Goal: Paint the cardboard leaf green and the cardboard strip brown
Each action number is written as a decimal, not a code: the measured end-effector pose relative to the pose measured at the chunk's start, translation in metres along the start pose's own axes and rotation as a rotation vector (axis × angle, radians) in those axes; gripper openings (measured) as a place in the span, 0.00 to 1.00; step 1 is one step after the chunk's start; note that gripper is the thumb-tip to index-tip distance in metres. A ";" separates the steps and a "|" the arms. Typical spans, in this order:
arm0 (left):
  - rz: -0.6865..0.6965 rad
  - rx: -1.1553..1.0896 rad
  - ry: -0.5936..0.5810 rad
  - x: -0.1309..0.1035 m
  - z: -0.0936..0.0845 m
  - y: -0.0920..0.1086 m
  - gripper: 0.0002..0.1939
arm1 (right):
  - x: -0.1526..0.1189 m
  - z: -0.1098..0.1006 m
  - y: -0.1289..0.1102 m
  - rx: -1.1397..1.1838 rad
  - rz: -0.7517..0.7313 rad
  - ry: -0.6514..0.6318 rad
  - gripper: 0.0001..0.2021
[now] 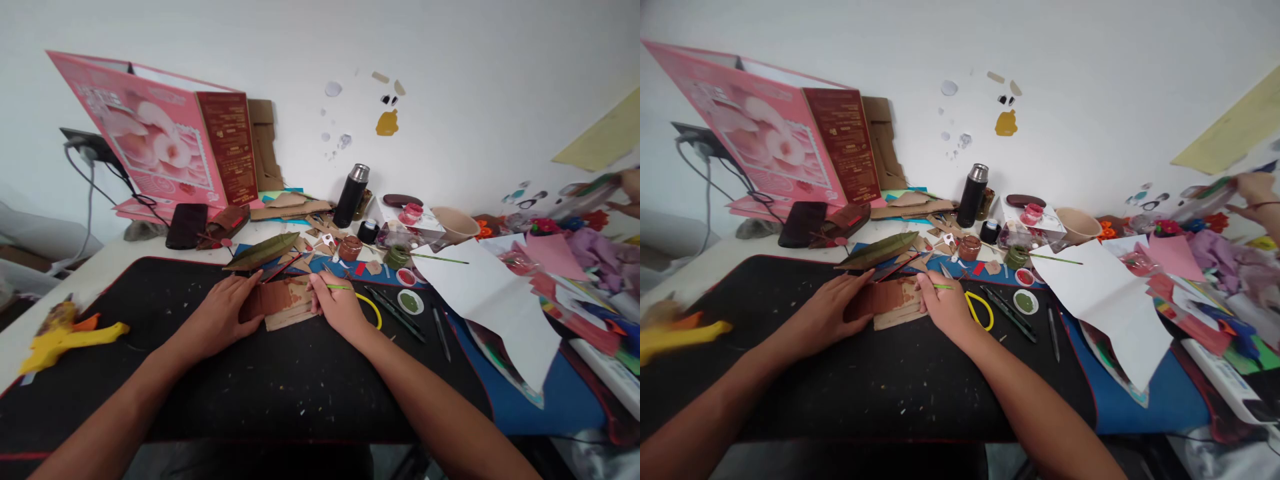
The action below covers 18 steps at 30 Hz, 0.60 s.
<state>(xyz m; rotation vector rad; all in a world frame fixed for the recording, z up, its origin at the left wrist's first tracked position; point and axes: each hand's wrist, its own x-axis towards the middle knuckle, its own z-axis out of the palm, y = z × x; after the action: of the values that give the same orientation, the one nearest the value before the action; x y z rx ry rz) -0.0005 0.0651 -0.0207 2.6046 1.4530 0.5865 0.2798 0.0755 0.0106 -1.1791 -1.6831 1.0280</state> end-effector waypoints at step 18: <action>-0.008 -0.016 -0.002 0.000 0.000 0.001 0.41 | -0.027 -0.014 -0.002 -0.005 0.054 -0.013 0.26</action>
<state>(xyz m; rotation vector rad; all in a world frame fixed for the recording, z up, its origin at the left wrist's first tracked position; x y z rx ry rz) 0.0001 0.0649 -0.0204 2.5860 1.4514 0.5922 0.2981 0.0509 0.0128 -1.2290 -1.6727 1.0669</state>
